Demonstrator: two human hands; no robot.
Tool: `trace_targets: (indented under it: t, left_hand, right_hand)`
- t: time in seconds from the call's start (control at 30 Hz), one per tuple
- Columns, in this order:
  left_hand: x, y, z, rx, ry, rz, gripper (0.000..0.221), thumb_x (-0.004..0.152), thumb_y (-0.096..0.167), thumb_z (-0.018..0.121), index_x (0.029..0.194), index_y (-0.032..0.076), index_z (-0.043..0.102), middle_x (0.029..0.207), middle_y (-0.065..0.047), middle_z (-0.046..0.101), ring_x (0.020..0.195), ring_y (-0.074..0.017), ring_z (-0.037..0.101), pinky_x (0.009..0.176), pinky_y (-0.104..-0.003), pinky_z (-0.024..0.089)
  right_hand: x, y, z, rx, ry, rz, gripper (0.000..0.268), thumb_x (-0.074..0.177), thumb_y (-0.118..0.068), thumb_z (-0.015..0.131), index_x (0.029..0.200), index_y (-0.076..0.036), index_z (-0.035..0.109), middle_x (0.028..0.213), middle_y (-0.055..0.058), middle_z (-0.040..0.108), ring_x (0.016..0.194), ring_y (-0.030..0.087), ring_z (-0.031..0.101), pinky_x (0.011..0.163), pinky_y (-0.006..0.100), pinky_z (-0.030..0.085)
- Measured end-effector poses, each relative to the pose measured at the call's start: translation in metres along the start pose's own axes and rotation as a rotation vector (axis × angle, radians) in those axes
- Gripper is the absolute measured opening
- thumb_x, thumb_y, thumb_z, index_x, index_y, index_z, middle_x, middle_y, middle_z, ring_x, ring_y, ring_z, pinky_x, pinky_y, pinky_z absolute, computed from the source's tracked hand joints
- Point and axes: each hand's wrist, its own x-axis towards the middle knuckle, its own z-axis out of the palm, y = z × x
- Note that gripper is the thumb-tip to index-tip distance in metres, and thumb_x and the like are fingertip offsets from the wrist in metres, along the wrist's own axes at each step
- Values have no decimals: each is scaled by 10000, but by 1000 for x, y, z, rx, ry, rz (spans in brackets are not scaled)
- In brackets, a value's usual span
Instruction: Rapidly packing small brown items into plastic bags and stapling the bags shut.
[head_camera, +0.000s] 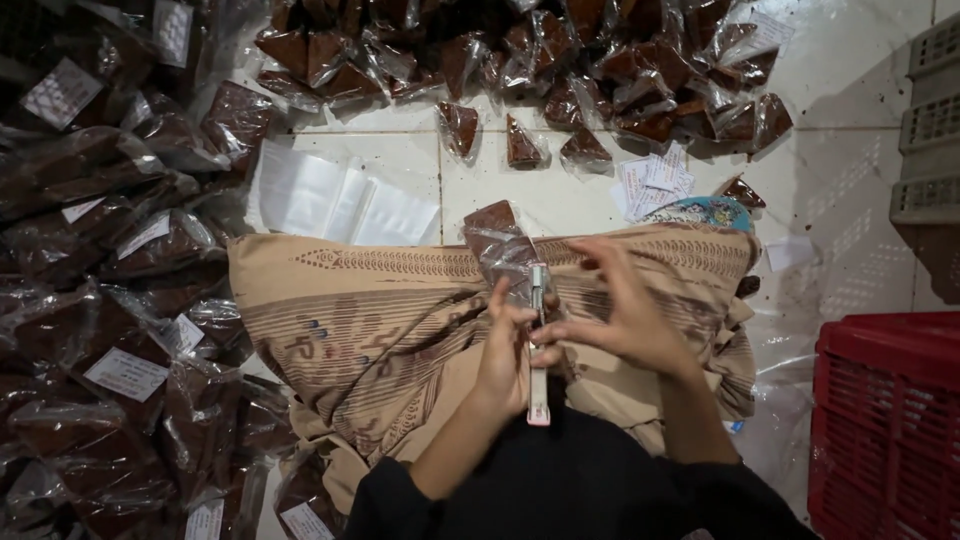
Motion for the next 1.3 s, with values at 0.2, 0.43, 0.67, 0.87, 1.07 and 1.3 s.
trace_targets:
  t: [0.2, 0.43, 0.67, 0.87, 1.07, 1.3]
  left_hand:
    - [-1, -20, -21, 345, -255, 86, 882, 838, 80, 619, 1510, 340, 109, 1070, -148, 490, 560, -158, 508, 337, -193, 424]
    - [13, 1, -20, -358, -254, -78, 421, 1049, 307, 379, 1437, 165, 462, 1250, -244, 585, 778, -316, 735, 638, -493, 637]
    - [0, -3, 9, -125, -105, 27, 370, 1030, 432, 439, 1296, 207, 564, 1132, -38, 656, 982, -190, 649, 677, -290, 545]
    - [-7, -9, 29, 248, -91, 162, 380, 1042, 446, 408, 1314, 181, 428, 1184, -35, 580, 989, -146, 592, 758, -231, 528]
    - [-2, -6, 26, 817, -222, 224, 475, 1041, 412, 161, 1421, 153, 277, 1217, -126, 517, 995, -216, 544, 821, -296, 510]
    - [16, -3, 7, 1209, -373, 295, 483, 1107, 329, 86, 1488, 91, 263, 1350, -108, 304, 1314, -236, 264, 1192, -365, 80]
  right_hand:
    - [5, -3, 12, 351, -144, 239, 927, 721, -74, 870, 1499, 28, 376, 1301, 342, 622, 1176, 451, 574, 1062, 602, 347]
    - [-8, 20, 42, 184, 241, 31, 510, 837, -70, 798, 1312, -35, 617, 1059, 162, 782, 1022, 264, 739, 961, 420, 540]
    - [-14, 43, 49, -171, 218, -364, 489, 827, -229, 814, 1228, -3, 649, 1109, 142, 698, 979, 355, 674, 875, 427, 527]
    - [-26, 33, 40, -121, 73, -274, 780, 845, -390, 762, 1427, 51, 486, 1160, 227, 591, 1086, 443, 588, 943, 527, 476]
    - [-26, 38, 42, -238, 303, -227, 588, 948, -377, 627, 1359, 38, 564, 1166, 205, 642, 1023, 408, 667, 889, 457, 533]
    - [-31, 16, 33, -83, 103, -39, 525, 994, -157, 523, 1414, 134, 400, 1339, 370, 563, 1152, 560, 577, 907, 602, 494]
